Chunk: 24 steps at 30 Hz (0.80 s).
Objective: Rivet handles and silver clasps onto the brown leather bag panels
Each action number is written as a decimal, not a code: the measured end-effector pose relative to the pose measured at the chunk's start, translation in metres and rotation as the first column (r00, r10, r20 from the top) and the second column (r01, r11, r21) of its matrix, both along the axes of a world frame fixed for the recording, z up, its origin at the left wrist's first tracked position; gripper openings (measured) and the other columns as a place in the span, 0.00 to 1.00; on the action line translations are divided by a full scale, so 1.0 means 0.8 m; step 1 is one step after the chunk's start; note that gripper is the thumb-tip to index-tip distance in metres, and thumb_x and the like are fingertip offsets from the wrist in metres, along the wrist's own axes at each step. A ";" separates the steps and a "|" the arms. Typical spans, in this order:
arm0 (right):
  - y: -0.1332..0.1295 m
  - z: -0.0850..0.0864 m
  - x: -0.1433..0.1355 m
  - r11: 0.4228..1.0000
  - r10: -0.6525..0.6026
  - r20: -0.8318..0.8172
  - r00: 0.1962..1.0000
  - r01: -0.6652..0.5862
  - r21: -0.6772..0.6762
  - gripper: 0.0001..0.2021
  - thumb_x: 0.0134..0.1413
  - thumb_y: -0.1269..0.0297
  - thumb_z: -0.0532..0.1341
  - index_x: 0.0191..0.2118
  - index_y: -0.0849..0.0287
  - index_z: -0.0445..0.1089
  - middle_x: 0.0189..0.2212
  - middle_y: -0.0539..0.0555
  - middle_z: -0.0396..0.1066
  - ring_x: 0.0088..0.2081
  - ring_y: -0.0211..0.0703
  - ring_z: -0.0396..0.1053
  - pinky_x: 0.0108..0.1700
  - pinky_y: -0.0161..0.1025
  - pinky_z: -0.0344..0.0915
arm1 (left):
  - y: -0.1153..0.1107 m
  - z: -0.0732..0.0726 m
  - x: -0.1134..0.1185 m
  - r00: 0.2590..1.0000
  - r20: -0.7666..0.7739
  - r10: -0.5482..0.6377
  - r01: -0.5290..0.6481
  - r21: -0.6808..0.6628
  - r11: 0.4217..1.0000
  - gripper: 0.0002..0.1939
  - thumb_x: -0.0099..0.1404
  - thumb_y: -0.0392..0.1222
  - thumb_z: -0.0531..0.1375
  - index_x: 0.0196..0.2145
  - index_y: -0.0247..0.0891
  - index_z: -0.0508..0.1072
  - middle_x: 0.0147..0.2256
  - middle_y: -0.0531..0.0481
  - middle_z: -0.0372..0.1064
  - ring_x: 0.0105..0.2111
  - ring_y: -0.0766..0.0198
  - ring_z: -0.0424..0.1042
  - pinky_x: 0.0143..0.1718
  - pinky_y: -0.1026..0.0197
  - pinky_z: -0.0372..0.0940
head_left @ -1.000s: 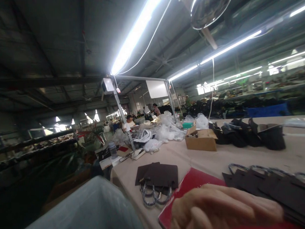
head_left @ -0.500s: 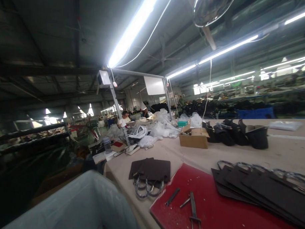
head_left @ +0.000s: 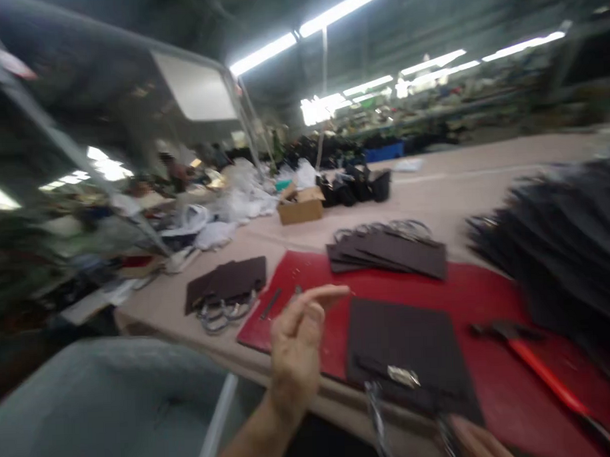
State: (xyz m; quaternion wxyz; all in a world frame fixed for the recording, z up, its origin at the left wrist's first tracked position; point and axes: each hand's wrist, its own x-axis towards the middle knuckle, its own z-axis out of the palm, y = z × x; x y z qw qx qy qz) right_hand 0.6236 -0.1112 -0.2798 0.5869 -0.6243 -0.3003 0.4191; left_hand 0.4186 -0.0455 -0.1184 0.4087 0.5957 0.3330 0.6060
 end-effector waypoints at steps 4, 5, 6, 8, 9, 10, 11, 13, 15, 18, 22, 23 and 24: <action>-0.059 -0.002 0.000 0.971 -0.219 -0.330 0.918 0.172 -0.166 0.32 0.27 0.47 0.77 0.37 0.59 0.68 0.25 0.49 0.70 0.24 0.42 0.68 0.24 0.36 0.64 | 0.028 -0.114 -0.002 0.889 -0.454 0.065 -0.105 -0.063 0.992 0.15 0.69 0.48 0.58 0.42 0.35 0.78 0.41 0.45 0.77 0.43 0.57 0.75 0.51 0.53 0.69; -0.058 -0.001 -0.001 0.965 -0.242 -0.321 0.916 0.193 -0.177 0.32 0.27 0.48 0.77 0.38 0.59 0.67 0.24 0.48 0.69 0.23 0.41 0.68 0.24 0.34 0.62 | 0.029 -0.138 -0.004 0.848 -0.528 0.040 -0.060 -0.022 0.998 0.13 0.69 0.46 0.57 0.41 0.35 0.77 0.42 0.44 0.76 0.44 0.57 0.75 0.52 0.52 0.69; -0.056 0.000 -0.001 0.961 -0.255 -0.300 0.919 0.206 -0.184 0.32 0.28 0.49 0.76 0.39 0.59 0.66 0.24 0.48 0.69 0.22 0.41 0.68 0.23 0.34 0.62 | 0.029 -0.157 -0.007 0.809 -0.588 0.015 -0.002 0.022 1.000 0.12 0.69 0.44 0.56 0.41 0.36 0.77 0.43 0.44 0.76 0.45 0.57 0.74 0.52 0.52 0.68; -0.051 0.002 0.001 0.964 -0.229 -0.218 0.949 0.188 -0.190 0.31 0.32 0.47 0.74 0.40 0.59 0.64 0.24 0.49 0.70 0.23 0.43 0.69 0.24 0.35 0.62 | 0.023 -0.176 -0.008 0.728 -0.686 -0.012 0.104 0.093 0.990 0.10 0.70 0.40 0.56 0.42 0.37 0.76 0.45 0.44 0.75 0.47 0.57 0.73 0.53 0.51 0.68; -0.050 0.003 0.004 0.968 -0.195 -0.159 0.968 0.164 -0.189 0.29 0.36 0.46 0.72 0.40 0.59 0.64 0.25 0.50 0.71 0.24 0.45 0.71 0.25 0.36 0.64 | 0.020 -0.179 -0.006 0.682 -0.731 -0.006 0.140 0.123 0.982 0.09 0.69 0.39 0.56 0.43 0.37 0.75 0.46 0.44 0.74 0.48 0.57 0.73 0.52 0.51 0.67; -0.051 0.004 0.008 0.973 -0.147 -0.060 0.987 0.133 -0.187 0.26 0.42 0.46 0.69 0.41 0.59 0.64 0.26 0.52 0.72 0.25 0.47 0.72 0.26 0.38 0.65 | 0.018 -0.180 -0.002 0.637 -0.771 0.010 0.167 0.151 0.974 0.09 0.69 0.38 0.57 0.44 0.37 0.74 0.46 0.44 0.74 0.48 0.57 0.72 0.52 0.51 0.67; -0.052 0.005 0.013 0.976 -0.091 0.096 0.991 0.108 -0.191 0.22 0.48 0.47 0.66 0.41 0.58 0.65 0.26 0.53 0.73 0.26 0.49 0.72 0.28 0.39 0.65 | 0.017 -0.179 0.003 0.592 -0.805 0.028 0.191 0.174 0.966 0.09 0.69 0.38 0.57 0.45 0.37 0.74 0.46 0.44 0.73 0.48 0.56 0.71 0.51 0.51 0.67; -0.053 0.010 0.025 0.975 0.026 0.516 0.856 0.092 -0.202 0.13 0.58 0.53 0.59 0.40 0.58 0.67 0.28 0.56 0.73 0.29 0.51 0.73 0.31 0.41 0.64 | 0.019 -0.177 0.017 0.495 -0.868 0.047 0.242 0.189 0.952 0.10 0.69 0.37 0.59 0.47 0.36 0.73 0.45 0.44 0.72 0.47 0.56 0.70 0.49 0.52 0.66; -0.049 0.020 0.037 0.977 0.109 0.832 0.544 0.097 -0.192 0.08 0.62 0.61 0.55 0.39 0.58 0.69 0.30 0.57 0.73 0.31 0.50 0.72 0.32 0.41 0.62 | 0.024 -0.176 0.030 0.382 -0.923 0.045 0.290 0.166 0.943 0.10 0.68 0.37 0.59 0.47 0.36 0.72 0.43 0.44 0.71 0.44 0.55 0.68 0.46 0.53 0.66; -0.028 0.037 0.052 0.978 0.205 0.948 0.241 -0.010 -0.209 0.07 0.63 0.68 0.56 0.44 0.59 0.70 0.40 0.58 0.71 0.38 0.49 0.70 0.34 0.39 0.61 | 0.031 -0.176 0.043 0.218 -0.974 0.056 0.372 0.136 0.918 0.06 0.69 0.36 0.58 0.42 0.37 0.73 0.40 0.44 0.69 0.40 0.55 0.66 0.41 0.54 0.64; 0.006 0.046 0.065 0.882 0.416 0.909 0.004 -0.247 -0.402 0.10 0.62 0.76 0.56 0.45 0.58 0.69 0.43 0.57 0.67 0.41 0.46 0.67 0.35 0.37 0.61 | 0.034 -0.172 0.045 0.090 -0.990 0.108 0.513 0.140 0.847 0.08 0.69 0.31 0.53 0.39 0.35 0.72 0.37 0.43 0.67 0.39 0.53 0.64 0.38 0.53 0.63; 0.012 0.046 0.068 0.851 0.444 0.893 -0.069 -0.281 -0.445 0.11 0.61 0.78 0.56 0.44 0.58 0.69 0.42 0.57 0.66 0.39 0.46 0.67 0.35 0.37 0.60 | 0.035 -0.171 0.043 0.070 -0.990 0.120 0.539 0.139 0.831 0.09 0.68 0.30 0.52 0.38 0.34 0.71 0.36 0.43 0.67 0.38 0.52 0.64 0.38 0.52 0.63; 0.016 0.045 0.071 0.825 0.454 0.880 -0.141 -0.308 -0.475 0.11 0.60 0.80 0.55 0.43 0.59 0.68 0.40 0.57 0.66 0.38 0.46 0.66 0.34 0.38 0.60 | 0.036 -0.171 0.041 0.060 -0.990 0.129 0.562 0.140 0.815 0.09 0.67 0.29 0.52 0.38 0.34 0.71 0.36 0.42 0.67 0.38 0.52 0.64 0.38 0.52 0.63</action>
